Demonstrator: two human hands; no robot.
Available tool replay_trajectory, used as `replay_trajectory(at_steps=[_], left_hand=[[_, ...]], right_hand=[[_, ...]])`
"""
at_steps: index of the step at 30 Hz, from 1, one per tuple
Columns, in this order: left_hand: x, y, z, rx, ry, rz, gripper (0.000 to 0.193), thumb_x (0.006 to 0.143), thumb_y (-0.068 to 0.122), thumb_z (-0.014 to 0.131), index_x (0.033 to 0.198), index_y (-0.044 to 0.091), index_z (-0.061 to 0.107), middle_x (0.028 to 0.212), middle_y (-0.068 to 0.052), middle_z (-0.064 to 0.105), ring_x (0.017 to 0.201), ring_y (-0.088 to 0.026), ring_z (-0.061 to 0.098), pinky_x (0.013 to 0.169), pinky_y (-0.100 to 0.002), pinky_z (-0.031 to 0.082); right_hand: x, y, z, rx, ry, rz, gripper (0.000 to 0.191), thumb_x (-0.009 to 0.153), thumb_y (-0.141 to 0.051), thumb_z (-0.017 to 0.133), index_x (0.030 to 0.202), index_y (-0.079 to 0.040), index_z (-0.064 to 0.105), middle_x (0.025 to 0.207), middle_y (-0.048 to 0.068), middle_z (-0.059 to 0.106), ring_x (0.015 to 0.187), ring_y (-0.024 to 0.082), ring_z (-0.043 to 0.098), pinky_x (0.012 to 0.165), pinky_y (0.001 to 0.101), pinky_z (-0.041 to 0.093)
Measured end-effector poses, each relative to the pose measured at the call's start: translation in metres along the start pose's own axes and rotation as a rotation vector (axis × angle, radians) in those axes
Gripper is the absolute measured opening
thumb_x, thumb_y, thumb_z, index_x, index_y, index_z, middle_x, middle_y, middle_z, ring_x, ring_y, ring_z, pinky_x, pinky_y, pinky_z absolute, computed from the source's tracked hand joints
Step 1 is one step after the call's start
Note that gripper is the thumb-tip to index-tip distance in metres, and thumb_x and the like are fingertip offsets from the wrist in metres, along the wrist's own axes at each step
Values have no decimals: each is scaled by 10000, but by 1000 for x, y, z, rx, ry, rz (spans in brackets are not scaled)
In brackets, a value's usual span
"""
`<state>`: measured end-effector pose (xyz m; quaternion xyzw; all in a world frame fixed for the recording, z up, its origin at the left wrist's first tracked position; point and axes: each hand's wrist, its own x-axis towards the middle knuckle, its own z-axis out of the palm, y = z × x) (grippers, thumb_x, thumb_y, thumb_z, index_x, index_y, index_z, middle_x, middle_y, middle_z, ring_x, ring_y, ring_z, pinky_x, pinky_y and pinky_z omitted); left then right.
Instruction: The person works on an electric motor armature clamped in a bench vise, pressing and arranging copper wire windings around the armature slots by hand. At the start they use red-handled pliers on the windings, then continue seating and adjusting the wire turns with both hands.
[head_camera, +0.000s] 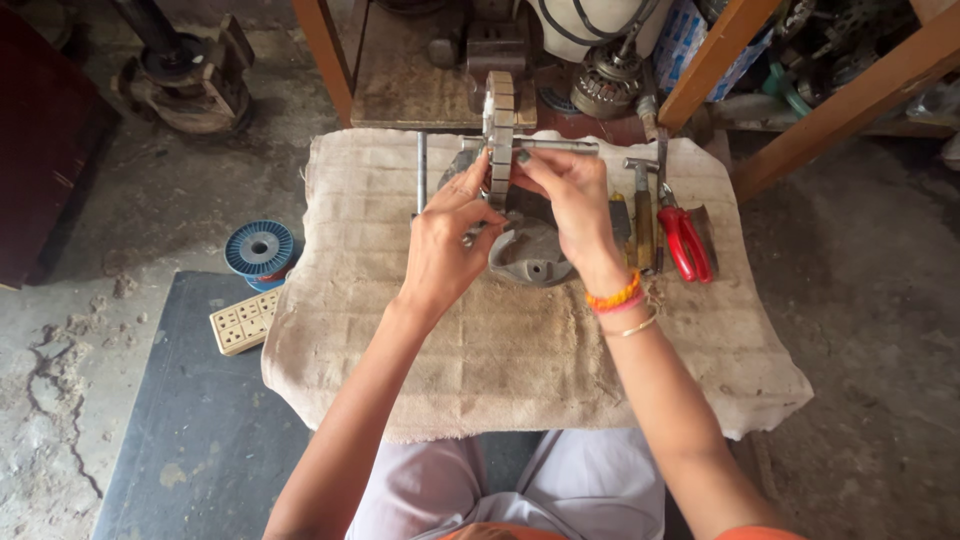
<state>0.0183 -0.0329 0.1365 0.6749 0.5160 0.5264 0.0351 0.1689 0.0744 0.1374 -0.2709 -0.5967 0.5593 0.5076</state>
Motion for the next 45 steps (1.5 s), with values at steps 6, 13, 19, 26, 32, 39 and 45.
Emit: replay_trajectory(at_steps=[6, 13, 19, 26, 32, 39, 45], left_hand=[[0, -3, 1, -5, 6, 43, 136, 710, -70, 789, 808, -8, 719, 1486, -217, 533, 1381, -369, 549, 1138, -428, 479], [-5, -1, -1, 7, 65, 31, 146, 743, -37, 814, 868, 24, 768, 1452, -209, 577, 1364, -370, 561, 1145, -439, 464], [-28, 29, -2, -81, 190, -68, 158, 792, -50, 787, 930, 22, 757, 1301, -161, 698, 1201, -310, 690, 999, -380, 565], [-26, 39, -3, -219, 186, -70, 132, 861, -86, 729, 952, 10, 733, 1123, -105, 776, 1002, -217, 786, 836, -294, 650], [-5, 5, -11, -744, 121, -191, 136, 1038, -56, 509, 933, 24, 540, 1114, -239, 756, 1009, -268, 800, 795, -355, 694], [10, -38, -21, -932, 153, -311, 133, 1097, 104, 519, 1017, 55, 425, 1057, -255, 728, 960, -289, 779, 808, -357, 677], [10, -54, -13, -1039, 185, -407, 126, 1097, 106, 518, 1021, 52, 434, 1081, -237, 721, 976, -292, 780, 815, -356, 678]], right_hand=[[-35, 4, 32, -178, 119, -290, 359, 934, 7, 505, 1230, 77, 694, 1273, 143, 692, 1137, 194, 686, 1007, 307, 553], [-37, -14, 2, -231, 104, -202, 388, 942, -8, 476, 1259, 46, 692, 1288, 138, 698, 1089, 210, 707, 935, 313, 589], [-69, -20, 7, -458, 75, -314, 426, 917, 100, 564, 1292, -43, 706, 1220, 133, 706, 1063, 210, 705, 878, 340, 584], [-49, -34, 1, -637, -208, -582, 442, 857, 128, 658, 1226, -104, 732, 1210, 109, 645, 999, 180, 714, 863, 304, 607], [-26, -43, -15, -717, -224, -626, 204, 894, 49, 746, 1066, -59, 763, 1126, 97, 691, 990, 213, 700, 847, 317, 581], [-21, -51, -11, -753, -237, -635, 138, 935, 17, 734, 1062, -38, 745, 1078, 84, 693, 992, 234, 699, 865, 330, 551], [-22, -40, -13, -775, -158, -661, 126, 947, 12, 710, 1066, -17, 736, 1069, 101, 700, 991, 229, 707, 866, 332, 561]])
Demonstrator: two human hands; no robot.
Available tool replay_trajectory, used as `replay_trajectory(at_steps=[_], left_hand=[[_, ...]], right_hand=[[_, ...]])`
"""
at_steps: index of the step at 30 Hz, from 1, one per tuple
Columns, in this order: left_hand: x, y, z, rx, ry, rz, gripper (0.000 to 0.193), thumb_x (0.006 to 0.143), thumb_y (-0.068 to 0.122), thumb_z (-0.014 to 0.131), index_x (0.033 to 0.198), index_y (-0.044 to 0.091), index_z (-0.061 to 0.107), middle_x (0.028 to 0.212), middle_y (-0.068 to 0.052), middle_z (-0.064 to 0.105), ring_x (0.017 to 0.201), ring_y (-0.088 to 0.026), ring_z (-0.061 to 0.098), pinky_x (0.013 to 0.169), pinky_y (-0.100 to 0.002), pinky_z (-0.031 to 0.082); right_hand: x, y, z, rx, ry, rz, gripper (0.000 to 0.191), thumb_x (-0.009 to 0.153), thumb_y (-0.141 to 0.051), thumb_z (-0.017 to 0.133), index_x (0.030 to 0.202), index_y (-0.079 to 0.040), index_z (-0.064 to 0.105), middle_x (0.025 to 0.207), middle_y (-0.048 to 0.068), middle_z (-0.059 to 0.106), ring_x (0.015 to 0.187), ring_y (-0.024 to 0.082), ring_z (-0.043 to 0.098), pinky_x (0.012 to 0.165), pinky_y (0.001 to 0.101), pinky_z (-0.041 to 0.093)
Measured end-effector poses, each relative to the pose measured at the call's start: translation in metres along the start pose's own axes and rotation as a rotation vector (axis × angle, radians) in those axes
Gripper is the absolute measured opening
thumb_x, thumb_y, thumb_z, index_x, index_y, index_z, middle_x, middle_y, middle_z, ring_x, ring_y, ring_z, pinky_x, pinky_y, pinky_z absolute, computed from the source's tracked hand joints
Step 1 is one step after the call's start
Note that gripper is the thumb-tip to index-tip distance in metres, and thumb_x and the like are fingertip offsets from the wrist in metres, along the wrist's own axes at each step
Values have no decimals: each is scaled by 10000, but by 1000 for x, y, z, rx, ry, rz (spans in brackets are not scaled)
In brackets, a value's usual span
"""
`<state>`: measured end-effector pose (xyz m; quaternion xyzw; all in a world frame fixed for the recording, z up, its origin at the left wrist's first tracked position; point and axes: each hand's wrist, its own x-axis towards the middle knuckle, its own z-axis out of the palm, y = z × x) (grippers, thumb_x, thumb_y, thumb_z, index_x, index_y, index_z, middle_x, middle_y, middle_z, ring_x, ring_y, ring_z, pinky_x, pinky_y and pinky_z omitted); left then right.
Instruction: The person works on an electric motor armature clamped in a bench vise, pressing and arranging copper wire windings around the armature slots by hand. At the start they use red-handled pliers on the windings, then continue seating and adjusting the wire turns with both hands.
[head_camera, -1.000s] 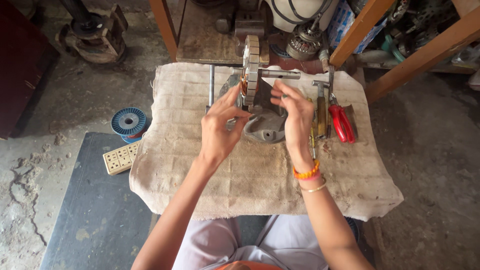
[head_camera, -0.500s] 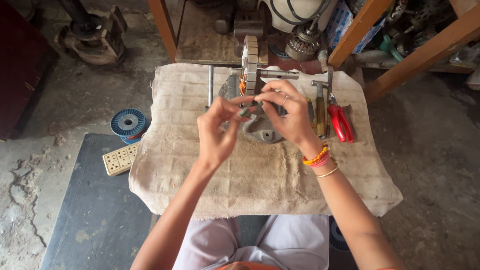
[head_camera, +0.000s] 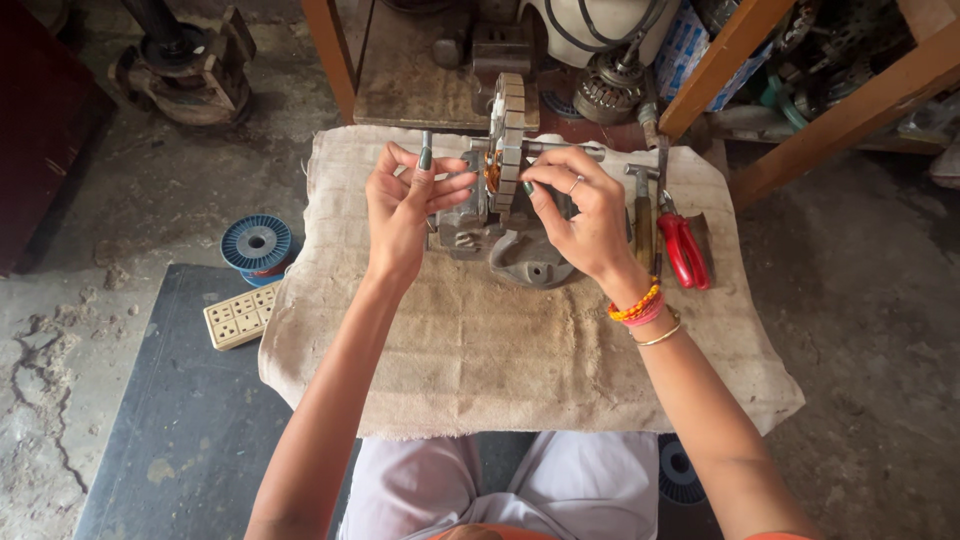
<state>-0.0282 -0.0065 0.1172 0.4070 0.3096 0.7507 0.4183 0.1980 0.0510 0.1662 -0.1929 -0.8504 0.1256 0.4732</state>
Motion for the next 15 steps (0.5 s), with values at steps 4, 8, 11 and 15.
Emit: replay_trajectory(at_steps=[4, 8, 11, 15], left_hand=[[8, -1, -5, 21, 119, -35, 100, 1073, 108, 509, 1025, 54, 439, 1074, -230, 732, 911, -277, 788, 743, -344, 679], [16, 0, -8, 45, 204, -70, 115, 1068, 105, 520, 1022, 65, 423, 1084, -224, 746, 828, -244, 783, 638, -307, 639], [25, 1, -7, 119, 237, -88, 107, 1061, 107, 521, 1020, 72, 428, 1068, -220, 762, 765, -224, 776, 561, -279, 577], [32, 2, -6, 228, 235, -37, 113, 1081, 102, 540, 1033, 62, 446, 1068, -232, 779, 753, -221, 751, 570, -265, 531]], right_hand=[[-16, 4, 18, 102, 152, 175, 199, 976, -5, 656, 1154, -31, 742, 1086, 97, 738, 947, 186, 722, 824, 289, 604], [-36, -20, 39, 258, 206, 295, 181, 1024, -57, 630, 1147, -93, 758, 989, 90, 767, 825, 158, 711, 725, 260, 607], [-42, -54, 49, 389, 45, 373, 250, 1015, -135, 593, 1241, -65, 674, 1007, 113, 754, 804, 116, 721, 676, 222, 622], [-31, -81, 49, 769, -318, 695, 376, 935, -159, 577, 1306, -100, 553, 886, -29, 632, 627, 26, 591, 529, 178, 512]])
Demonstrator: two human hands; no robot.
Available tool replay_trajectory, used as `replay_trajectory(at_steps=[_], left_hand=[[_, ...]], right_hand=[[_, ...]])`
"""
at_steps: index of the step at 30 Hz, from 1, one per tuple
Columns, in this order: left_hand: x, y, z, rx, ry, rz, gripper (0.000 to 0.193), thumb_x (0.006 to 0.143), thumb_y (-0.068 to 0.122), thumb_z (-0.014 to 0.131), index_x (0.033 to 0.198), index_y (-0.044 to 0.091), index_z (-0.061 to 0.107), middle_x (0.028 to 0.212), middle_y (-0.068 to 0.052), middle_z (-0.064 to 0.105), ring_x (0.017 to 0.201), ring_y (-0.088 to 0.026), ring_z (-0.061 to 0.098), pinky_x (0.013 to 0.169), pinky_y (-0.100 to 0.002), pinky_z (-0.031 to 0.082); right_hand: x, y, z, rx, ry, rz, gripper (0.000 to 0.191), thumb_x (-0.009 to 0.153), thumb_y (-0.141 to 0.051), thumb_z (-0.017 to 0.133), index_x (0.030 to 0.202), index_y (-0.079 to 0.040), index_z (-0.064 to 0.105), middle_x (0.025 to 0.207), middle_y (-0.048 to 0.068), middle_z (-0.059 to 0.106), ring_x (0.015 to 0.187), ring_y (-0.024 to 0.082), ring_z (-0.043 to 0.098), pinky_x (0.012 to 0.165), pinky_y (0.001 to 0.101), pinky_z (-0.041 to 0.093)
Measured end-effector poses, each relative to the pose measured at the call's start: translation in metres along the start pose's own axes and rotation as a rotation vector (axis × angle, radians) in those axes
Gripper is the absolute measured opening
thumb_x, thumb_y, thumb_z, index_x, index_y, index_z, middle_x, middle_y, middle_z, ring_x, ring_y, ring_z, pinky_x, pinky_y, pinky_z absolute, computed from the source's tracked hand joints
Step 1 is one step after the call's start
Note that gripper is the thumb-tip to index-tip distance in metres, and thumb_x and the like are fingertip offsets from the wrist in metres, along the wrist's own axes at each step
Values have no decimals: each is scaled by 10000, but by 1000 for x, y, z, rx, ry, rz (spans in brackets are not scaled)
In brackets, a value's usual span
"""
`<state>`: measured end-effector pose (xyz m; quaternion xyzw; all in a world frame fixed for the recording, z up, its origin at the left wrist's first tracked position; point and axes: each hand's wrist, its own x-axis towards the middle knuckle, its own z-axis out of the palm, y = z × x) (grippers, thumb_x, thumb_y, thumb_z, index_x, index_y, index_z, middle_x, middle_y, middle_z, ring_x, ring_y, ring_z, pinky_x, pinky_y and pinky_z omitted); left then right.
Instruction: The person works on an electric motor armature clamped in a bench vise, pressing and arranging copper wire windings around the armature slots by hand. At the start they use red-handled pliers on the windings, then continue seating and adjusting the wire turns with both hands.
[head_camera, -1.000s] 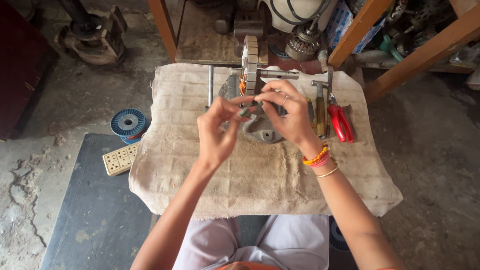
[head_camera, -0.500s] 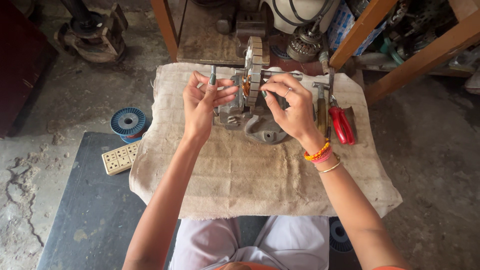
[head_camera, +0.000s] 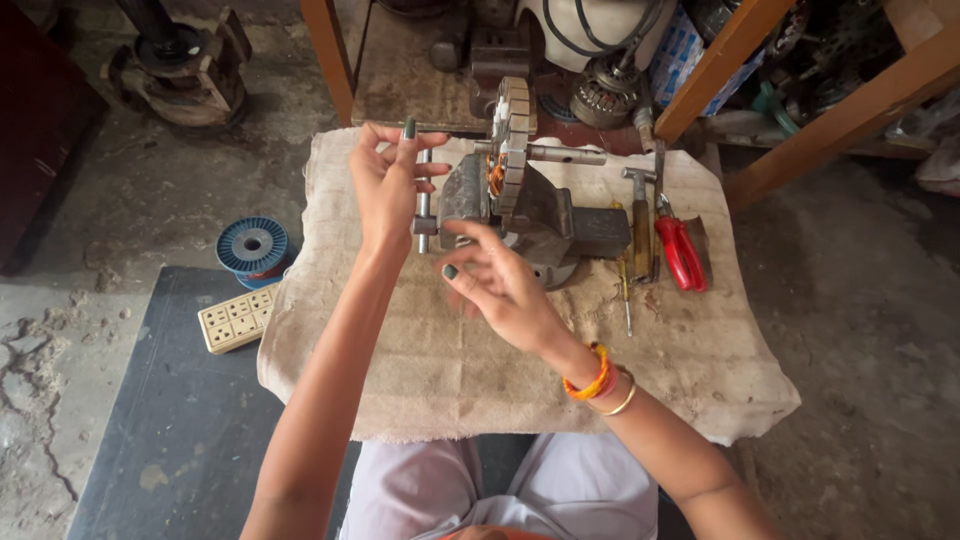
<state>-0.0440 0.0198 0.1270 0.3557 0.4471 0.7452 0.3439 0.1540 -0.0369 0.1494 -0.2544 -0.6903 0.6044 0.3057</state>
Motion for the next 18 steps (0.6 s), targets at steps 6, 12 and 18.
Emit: replay_trajectory(at_steps=[6, 12, 18], left_hand=[[10, 7, 1, -452, -111, -223, 71, 1053, 82, 504, 1034, 25, 466, 1273, -297, 672, 1101, -328, 750, 928, -370, 650], [3, 5, 17, -447, -197, -90, 70, 1076, 101, 476, 1093, 40, 445, 1332, -316, 627, 1241, -351, 678, 1059, -410, 601], [-3, 2, 27, -226, -201, 74, 131, 1061, 82, 555, 1143, 17, 476, 1268, -308, 680, 1221, -315, 692, 1039, -380, 598]], right_hand=[[-4, -24, -48, -37, 200, -153, 238, 1023, -97, 539, 1092, 10, 740, 645, -101, 489, 536, -10, 361, 459, 196, 256], [6, -17, -97, -114, 485, -271, 295, 1107, -243, 554, 1097, -2, 724, 628, -132, 357, 548, -23, 282, 482, 200, 198], [19, 5, -114, -19, 574, -268, 270, 1101, -225, 565, 1109, 1, 710, 655, -133, 362, 551, -23, 282, 477, 201, 185]])
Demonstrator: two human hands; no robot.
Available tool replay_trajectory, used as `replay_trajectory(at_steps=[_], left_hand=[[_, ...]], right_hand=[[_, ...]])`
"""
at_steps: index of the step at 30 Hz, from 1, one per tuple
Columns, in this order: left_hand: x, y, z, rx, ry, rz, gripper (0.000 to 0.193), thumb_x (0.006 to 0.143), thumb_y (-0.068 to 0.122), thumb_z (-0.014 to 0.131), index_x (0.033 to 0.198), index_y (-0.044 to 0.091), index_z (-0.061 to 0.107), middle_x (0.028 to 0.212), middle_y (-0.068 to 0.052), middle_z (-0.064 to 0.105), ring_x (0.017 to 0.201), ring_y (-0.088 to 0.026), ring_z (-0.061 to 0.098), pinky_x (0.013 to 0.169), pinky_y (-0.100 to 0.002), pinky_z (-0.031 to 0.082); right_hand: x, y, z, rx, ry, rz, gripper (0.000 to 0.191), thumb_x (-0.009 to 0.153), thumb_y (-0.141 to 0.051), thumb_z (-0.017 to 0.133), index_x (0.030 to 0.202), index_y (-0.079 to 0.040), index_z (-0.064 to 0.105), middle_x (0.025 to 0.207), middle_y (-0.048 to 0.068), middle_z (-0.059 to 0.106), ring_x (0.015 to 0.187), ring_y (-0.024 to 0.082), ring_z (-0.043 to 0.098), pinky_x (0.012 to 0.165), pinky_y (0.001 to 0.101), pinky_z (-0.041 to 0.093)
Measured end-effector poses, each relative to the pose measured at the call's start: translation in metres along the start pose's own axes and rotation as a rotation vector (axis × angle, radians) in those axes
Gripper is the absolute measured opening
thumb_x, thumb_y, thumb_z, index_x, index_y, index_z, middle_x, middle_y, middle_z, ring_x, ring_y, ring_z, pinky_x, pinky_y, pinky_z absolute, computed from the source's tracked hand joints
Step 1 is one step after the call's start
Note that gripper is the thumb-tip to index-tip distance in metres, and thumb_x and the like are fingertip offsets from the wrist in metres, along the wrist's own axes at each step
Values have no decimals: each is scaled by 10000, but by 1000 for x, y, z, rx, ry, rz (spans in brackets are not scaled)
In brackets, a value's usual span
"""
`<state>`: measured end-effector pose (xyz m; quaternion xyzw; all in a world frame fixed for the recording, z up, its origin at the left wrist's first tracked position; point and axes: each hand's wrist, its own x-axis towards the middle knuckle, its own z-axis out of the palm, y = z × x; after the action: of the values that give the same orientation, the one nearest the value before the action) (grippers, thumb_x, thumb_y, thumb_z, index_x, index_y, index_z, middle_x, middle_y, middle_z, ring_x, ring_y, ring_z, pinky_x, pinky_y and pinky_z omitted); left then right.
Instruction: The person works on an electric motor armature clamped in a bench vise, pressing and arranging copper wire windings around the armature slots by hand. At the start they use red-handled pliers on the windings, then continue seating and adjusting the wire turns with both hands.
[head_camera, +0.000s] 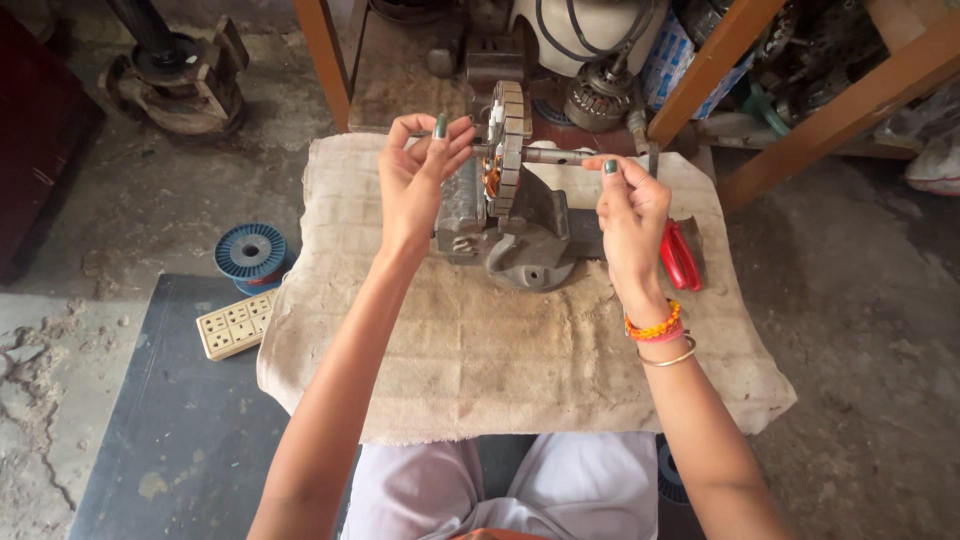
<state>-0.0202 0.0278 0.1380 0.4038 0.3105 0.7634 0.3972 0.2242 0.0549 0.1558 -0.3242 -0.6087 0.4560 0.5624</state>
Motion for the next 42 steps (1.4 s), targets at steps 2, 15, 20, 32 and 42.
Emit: replay_trajectory(at_steps=[2, 15, 20, 32, 42], left_hand=[[2, 0, 3, 51, 24, 12, 131, 1050, 74, 580, 1125, 14, 491, 1226, -296, 707, 1182, -301, 722, 1011, -367, 620], [-11, 10, 22, 741, -85, 311, 207, 897, -131, 634, 1068, -14, 636, 1102, -164, 769, 1088, -266, 770, 981, -336, 635], [-15, 15, 24, 774, -130, 340, 223, 902, -134, 654, 1090, -16, 626, 1101, -156, 766, 1086, -260, 766, 931, -332, 631], [-23, 34, 25, 1021, -152, 534, 202, 889, -51, 715, 1064, 44, 753, 1067, -107, 757, 993, -278, 722, 828, -367, 591], [-38, 23, 32, 999, -110, 470, 402, 779, 159, 711, 1148, 1, 710, 1115, -155, 744, 992, -257, 702, 818, -363, 575]], right_hand=[[2, 5, -4, -44, 22, -13, 267, 1108, -225, 556, 1101, -7, 710, 640, -129, 369, 546, -24, 285, 476, 199, 188], [9, 37, -53, -256, 205, -21, 238, 1099, -144, 523, 1066, -28, 729, 607, -116, 415, 504, -13, 329, 454, 210, 206], [-2, 51, -73, -328, 207, -78, 223, 1108, -98, 528, 1073, -16, 733, 647, -115, 427, 553, -16, 337, 494, 209, 218], [-17, 68, -100, -476, 284, -58, 207, 1089, -64, 547, 1047, 4, 738, 674, -89, 527, 548, -11, 384, 481, 221, 246], [-35, 94, -129, -929, 221, 163, 223, 953, -26, 589, 973, -82, 804, 854, 38, 757, 463, 153, 486, 405, 339, 335]])
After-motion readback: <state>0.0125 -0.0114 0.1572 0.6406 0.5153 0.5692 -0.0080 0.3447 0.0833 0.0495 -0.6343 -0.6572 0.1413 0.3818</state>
